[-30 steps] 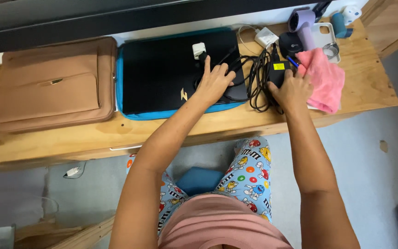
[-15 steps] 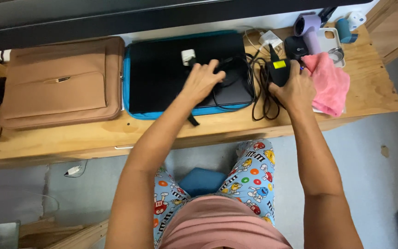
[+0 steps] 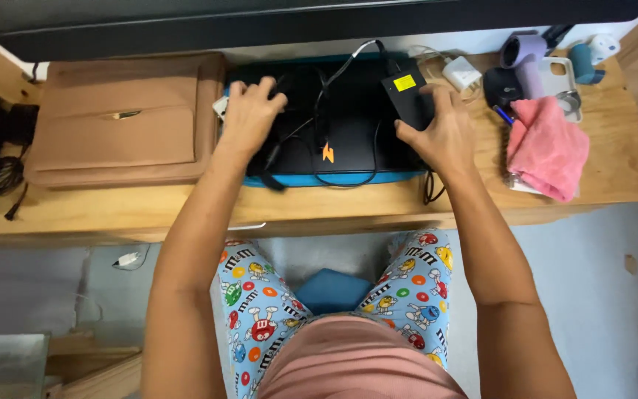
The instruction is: The person wipes a black power adapter with a pink cloth, then wipes and coils the attached power cable. The person places the adapter and cable on a blue laptop sleeve and later moves them to a glass-topped side table.
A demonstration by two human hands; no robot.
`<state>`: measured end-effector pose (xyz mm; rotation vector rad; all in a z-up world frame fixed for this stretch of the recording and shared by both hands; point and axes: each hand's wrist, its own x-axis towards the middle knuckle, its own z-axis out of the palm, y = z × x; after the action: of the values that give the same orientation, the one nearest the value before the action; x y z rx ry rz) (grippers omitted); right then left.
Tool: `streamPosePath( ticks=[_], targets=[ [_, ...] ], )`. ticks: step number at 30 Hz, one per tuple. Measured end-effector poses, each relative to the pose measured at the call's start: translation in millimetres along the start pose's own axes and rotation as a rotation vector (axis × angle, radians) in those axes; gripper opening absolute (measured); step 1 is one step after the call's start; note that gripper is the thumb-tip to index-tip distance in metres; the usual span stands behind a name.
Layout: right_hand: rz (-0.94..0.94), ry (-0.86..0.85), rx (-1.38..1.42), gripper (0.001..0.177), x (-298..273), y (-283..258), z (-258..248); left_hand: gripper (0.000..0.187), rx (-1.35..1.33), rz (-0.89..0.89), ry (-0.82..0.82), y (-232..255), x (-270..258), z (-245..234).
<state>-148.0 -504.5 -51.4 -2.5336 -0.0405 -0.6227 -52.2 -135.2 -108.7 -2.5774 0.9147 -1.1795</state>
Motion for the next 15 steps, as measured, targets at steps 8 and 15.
streamPosePath(
  ticks=[8, 15],
  targets=[
    [-0.099, 0.058, 0.052, 0.069, -18, -4, -1, 0.021, -0.287, -0.163, -0.230, 39, -1, -29],
    [-0.322, 0.241, 0.023, 0.063, -45, -15, -21, 0.017, -0.429, -0.367, 0.258, 117, 30, -81]
  ],
)
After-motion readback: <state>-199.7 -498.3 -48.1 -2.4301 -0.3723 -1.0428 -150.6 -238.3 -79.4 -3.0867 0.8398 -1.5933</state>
